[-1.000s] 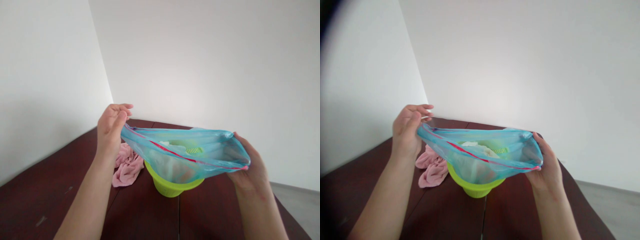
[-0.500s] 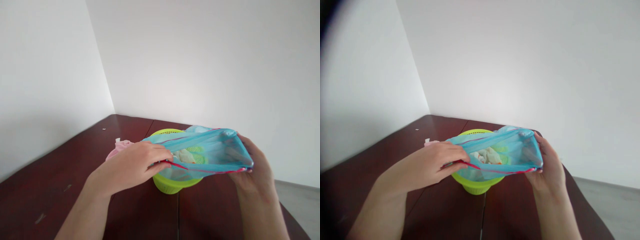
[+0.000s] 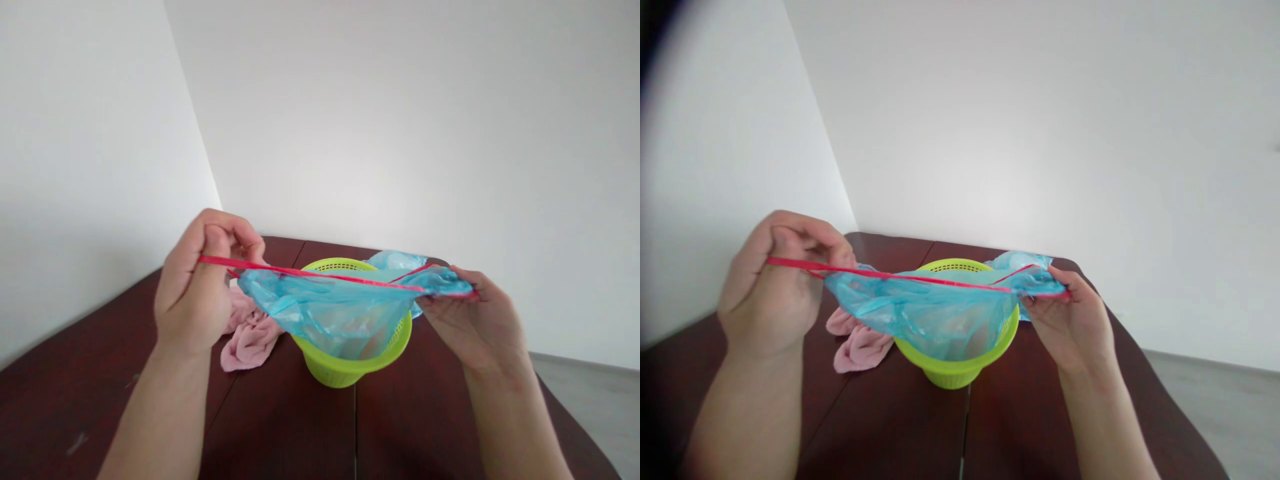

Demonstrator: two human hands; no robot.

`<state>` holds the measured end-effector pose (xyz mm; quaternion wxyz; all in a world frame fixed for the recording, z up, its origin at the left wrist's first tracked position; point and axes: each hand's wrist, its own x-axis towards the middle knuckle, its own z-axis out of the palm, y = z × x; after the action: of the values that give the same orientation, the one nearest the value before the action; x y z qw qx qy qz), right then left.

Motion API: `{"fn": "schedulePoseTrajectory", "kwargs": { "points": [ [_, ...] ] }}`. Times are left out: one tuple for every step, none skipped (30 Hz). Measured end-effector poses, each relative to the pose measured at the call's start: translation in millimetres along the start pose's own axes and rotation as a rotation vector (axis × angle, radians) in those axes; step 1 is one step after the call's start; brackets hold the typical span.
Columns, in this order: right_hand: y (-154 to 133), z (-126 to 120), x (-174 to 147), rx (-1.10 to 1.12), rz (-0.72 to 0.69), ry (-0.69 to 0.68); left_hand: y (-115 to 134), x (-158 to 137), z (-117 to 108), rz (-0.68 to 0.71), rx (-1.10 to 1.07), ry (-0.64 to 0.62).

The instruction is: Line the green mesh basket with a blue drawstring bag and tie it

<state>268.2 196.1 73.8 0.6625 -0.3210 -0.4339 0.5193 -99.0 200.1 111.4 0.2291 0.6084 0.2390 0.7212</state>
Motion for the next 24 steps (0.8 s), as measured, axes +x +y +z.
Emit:
{"fn": "schedulePoseTrajectory", "kwargs": {
  "points": [
    [2,-2,3,0.018,-0.009,0.001,-2,3,1,0.021,-0.094,0.033],
    [4,-5,5,0.047,-0.014,0.006,-3,5,2,0.026,-0.171,0.035],
    [6,-7,7,0.089,-0.020,0.021,-5,8,2,0.012,-0.229,0.015],
    [8,-8,9,0.136,-0.030,0.047,-6,10,2,-0.016,-0.271,-0.017],
    [9,-10,10,0.189,-0.041,0.078,-7,12,2,-0.059,-0.305,-0.059],
    [10,-10,10,0.243,-0.048,0.105,-7,13,1,-0.108,-0.337,-0.099],
    [10,-11,10,0.291,-0.045,0.120,-6,14,0,-0.158,-0.372,-0.138],
    [9,-10,10,0.331,-0.035,0.120,-5,14,-1,-0.197,-0.413,-0.175],
    [7,-10,9,0.363,-0.021,0.108,-4,13,-3,-0.235,-0.462,-0.201],
    [5,-9,7,0.391,-0.010,0.093,-3,13,-5,-0.276,-0.520,-0.214],
    [2,-7,5,0.420,-0.005,0.084,-1,13,-8,-0.323,-0.585,-0.213],
    [-1,-5,3,0.450,-0.006,0.084,0,13,-11,-0.371,-0.653,-0.200],
    [-4,-2,1,0.481,-0.018,0.090,2,14,-14,-0.413,-0.721,-0.179],
    [-8,0,-2,0.512,-0.040,0.093,3,15,-17,-0.445,-0.782,-0.155],
    [-12,3,-6,0.542,-0.068,0.088,3,16,-19,-0.470,-0.829,-0.130],
    [-15,6,-10,0.568,-0.097,0.072,3,18,-21,-0.492,-0.862,-0.108],
    [-17,8,-15,0.587,-0.126,0.050,2,20,-22,-0.512,-0.882,-0.086],
    [-19,10,-20,0.597,-0.148,0.032,0,22,-22,-0.534,-0.897,-0.067],
    [-20,10,-25,0.597,-0.162,0.014,-1,24,-22,-0.557,-0.908,-0.049],
    [-21,10,-30,0.587,-0.171,-0.005,-4,25,-21,-0.576,-0.916,-0.037],
    [-21,9,-35,0.569,-0.178,-0.027,-6,25,-20,-0.590,-0.922,-0.031],
    [-22,8,-39,0.544,-0.185,-0.053,-9,26,-18,-0.597,-0.925,-0.031],
    [-22,7,-42,0.509,-0.188,-0.084,-11,26,-17,-0.605,-0.924,-0.032],
    [-23,6,-45,0.469,-0.190,-0.117,-14,25,-16,-0.614,-0.920,-0.036]
  ]
}}
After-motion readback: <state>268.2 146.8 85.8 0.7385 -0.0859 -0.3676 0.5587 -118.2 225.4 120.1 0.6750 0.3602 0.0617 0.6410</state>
